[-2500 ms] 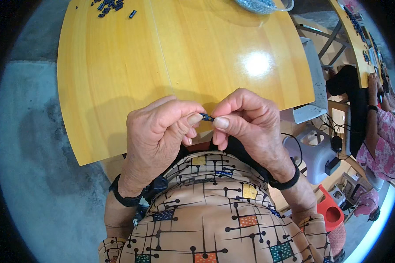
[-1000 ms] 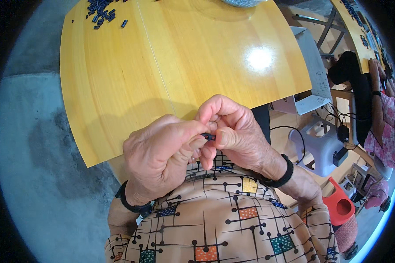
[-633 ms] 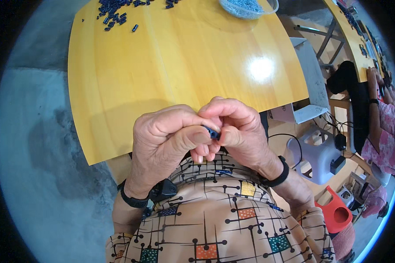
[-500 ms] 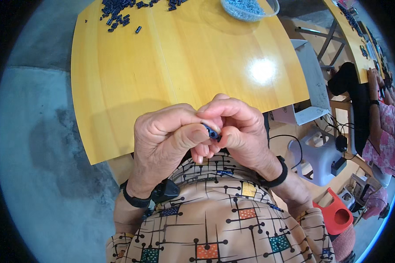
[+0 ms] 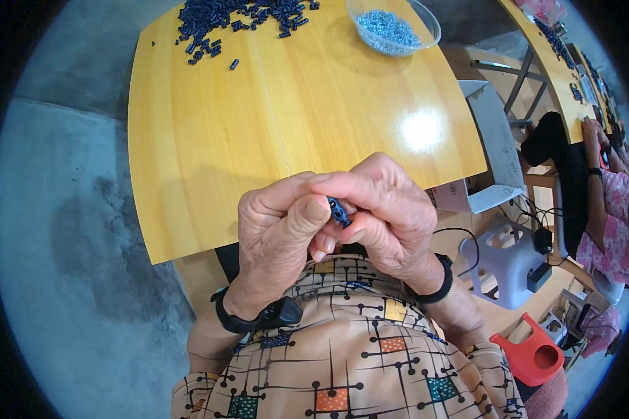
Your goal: Manually assembling small blue plastic plugs into black cylindrical housings at a factory workstation.
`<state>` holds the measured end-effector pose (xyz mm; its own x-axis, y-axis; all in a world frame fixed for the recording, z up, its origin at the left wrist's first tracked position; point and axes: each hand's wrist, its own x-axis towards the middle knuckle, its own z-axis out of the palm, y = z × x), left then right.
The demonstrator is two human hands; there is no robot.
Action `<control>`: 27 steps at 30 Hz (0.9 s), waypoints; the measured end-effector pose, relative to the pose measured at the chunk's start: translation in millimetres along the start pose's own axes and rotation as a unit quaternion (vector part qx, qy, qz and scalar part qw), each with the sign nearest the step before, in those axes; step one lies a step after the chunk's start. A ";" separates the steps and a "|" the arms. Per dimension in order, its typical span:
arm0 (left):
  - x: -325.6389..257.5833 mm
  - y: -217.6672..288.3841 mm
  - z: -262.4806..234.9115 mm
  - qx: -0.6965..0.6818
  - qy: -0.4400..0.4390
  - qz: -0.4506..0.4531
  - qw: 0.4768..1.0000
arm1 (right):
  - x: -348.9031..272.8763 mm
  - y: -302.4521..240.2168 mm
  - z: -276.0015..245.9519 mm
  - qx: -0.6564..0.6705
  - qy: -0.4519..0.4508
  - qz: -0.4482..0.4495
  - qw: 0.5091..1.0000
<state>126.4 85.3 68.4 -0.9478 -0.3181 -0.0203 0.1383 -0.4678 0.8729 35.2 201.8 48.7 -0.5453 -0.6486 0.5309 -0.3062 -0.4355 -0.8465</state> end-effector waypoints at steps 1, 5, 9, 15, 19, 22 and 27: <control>-0.3 -0.4 -0.5 -0.014 -0.005 -0.012 1.000 | -0.3 0.3 -0.6 -0.001 0.000 -0.002 1.000; -2.8 -2.3 -0.6 -0.058 -0.022 -0.022 0.998 | -4.3 -1.9 0.8 -0.019 0.016 -0.003 1.000; -3.4 3.2 4.7 -0.028 -0.018 -0.034 0.999 | -9.6 -12.4 8.6 0.048 0.090 0.089 0.991; -5.7 9.1 6.2 -0.012 -0.025 -0.051 0.998 | -10.1 -15.1 8.4 0.020 0.080 0.047 0.996; -9.9 9.2 11.3 0.025 -0.004 -0.020 0.999 | -15.8 -17.6 20.1 0.098 0.119 0.066 0.986; -12.2 7.7 15.0 0.037 0.006 0.019 0.999 | -16.6 -18.4 22.5 0.067 0.130 0.029 0.989; -13.8 10.2 19.4 0.089 0.017 0.061 0.994 | -16.0 -24.8 26.1 0.102 0.148 0.027 0.983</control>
<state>135.4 100.9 87.0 -0.9164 -0.3929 0.0760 0.1946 -0.2715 0.9426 71.9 206.6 62.2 -0.7685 -0.4781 0.4252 -0.1232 -0.5415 -0.8316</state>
